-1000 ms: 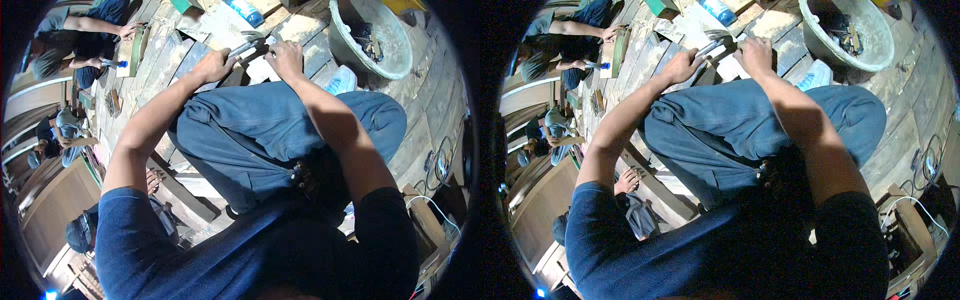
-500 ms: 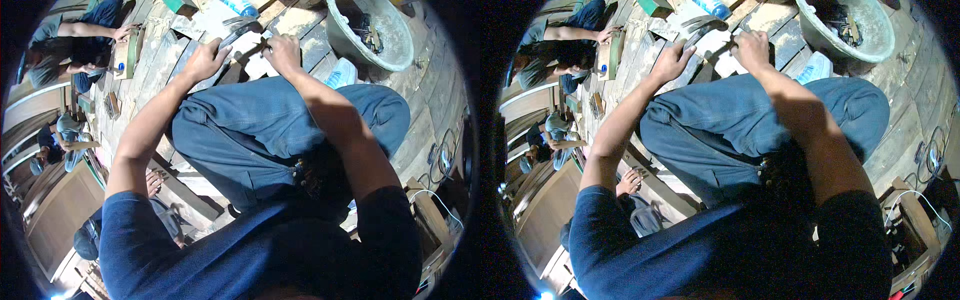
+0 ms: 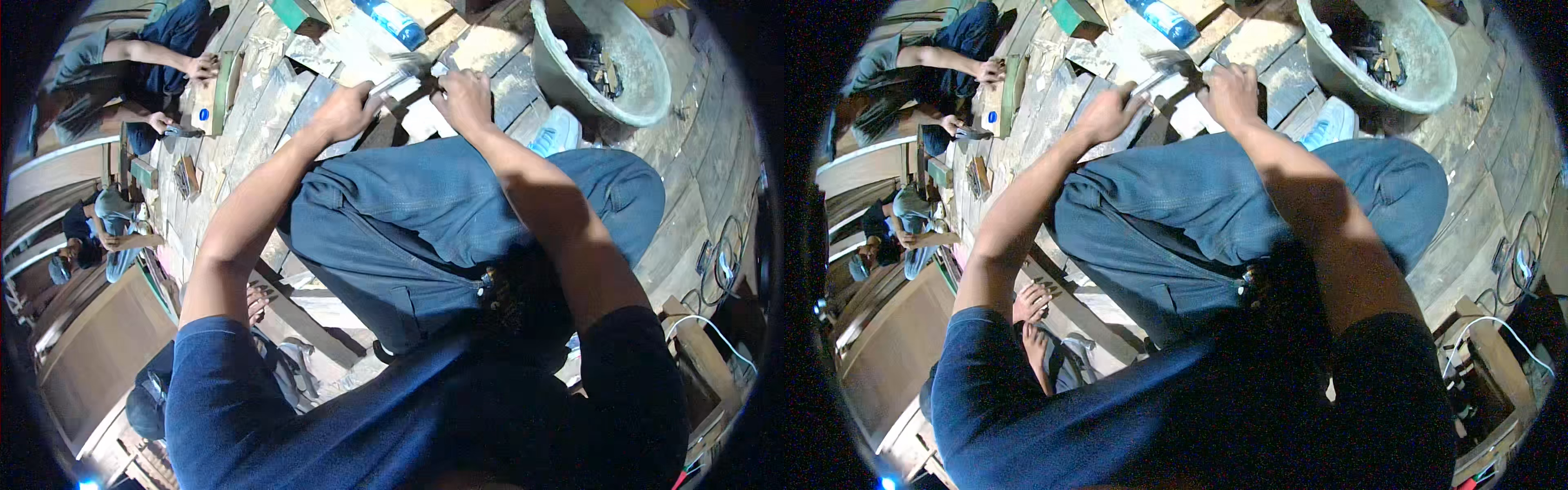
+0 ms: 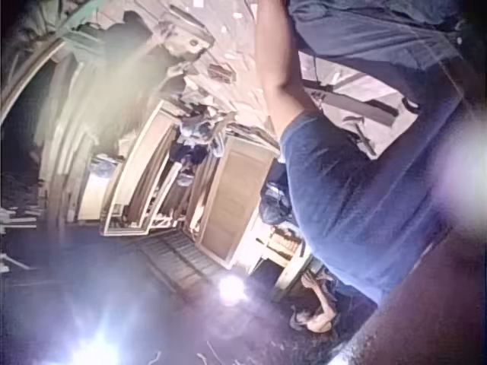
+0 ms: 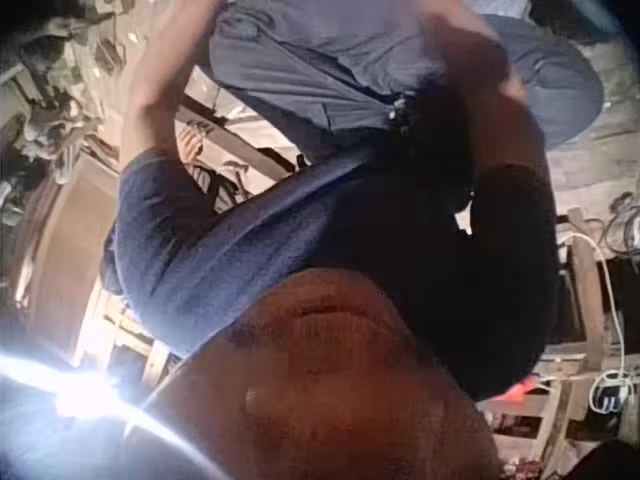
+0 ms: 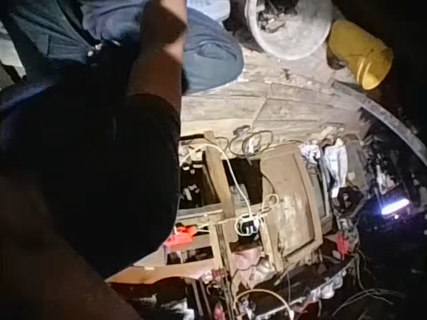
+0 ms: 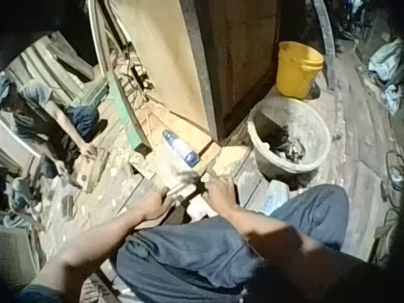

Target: Using a hammer and small nails to assemble or repair wooden structures while sitting on a workshop floor.

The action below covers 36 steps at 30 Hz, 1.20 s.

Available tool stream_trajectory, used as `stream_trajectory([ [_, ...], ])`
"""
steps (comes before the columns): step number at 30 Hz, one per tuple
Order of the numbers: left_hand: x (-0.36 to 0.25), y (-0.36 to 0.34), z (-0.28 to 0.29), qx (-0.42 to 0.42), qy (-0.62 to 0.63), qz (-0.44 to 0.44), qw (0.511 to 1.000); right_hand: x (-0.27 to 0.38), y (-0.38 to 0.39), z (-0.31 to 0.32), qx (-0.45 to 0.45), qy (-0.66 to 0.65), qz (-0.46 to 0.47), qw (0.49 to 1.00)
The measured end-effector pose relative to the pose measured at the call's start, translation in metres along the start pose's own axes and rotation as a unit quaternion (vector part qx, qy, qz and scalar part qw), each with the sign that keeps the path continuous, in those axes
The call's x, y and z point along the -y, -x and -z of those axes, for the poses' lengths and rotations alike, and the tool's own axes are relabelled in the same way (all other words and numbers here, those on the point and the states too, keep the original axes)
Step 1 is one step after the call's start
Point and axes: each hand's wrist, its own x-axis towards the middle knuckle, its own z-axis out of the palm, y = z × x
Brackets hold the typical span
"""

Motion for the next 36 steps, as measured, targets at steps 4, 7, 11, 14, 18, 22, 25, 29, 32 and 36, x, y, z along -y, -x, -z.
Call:
stream_trajectory([
  [4,-0.004,0.009,0.017,-0.022,0.039,0.025,0.999,0.009,0.0,0.009,-0.01,-0.012,0.004,1.0],
  [7,0.009,0.005,0.0,0.047,-0.051,0.036,0.997,0.014,0.001,0.007,0.005,-0.027,0.011,1.0],
  [11,0.004,0.001,0.013,-0.006,0.022,0.054,0.998,0.006,-0.002,0.003,0.01,-0.002,0.013,1.0],
  [14,0.006,0.004,0.018,-0.07,0.044,0.062,0.995,0.003,0.0,0.001,-0.04,-0.011,0.021,0.999],
  [18,0.012,0.005,0.018,-0.035,0.012,0.047,0.998,0.001,-0.002,-0.001,-0.051,0.006,0.0,0.999],
  [22,0.016,0.005,0.015,-0.004,0.01,0.035,0.999,0.003,-0.004,-0.002,-0.052,-0.036,-0.007,0.998],
  [25,0.015,0.003,0.013,0.006,0.012,0.068,0.998,0.001,-0.003,-0.005,-0.033,-0.028,-0.016,0.999],
  [29,0.014,0.001,0.013,-0.045,0.035,0.05,0.997,-0.006,-0.003,-0.009,-0.04,-0.059,0.017,0.997],
  [32,0.018,0.004,0.02,-0.013,0.019,0.077,0.997,0.004,-0.004,-0.004,-0.01,-0.04,0.027,0.999],
  [36,0.023,0.0,0.012,-0.021,0.005,0.043,0.999,-0.002,-0.005,-0.005,-0.029,-0.017,0.022,0.999],
])
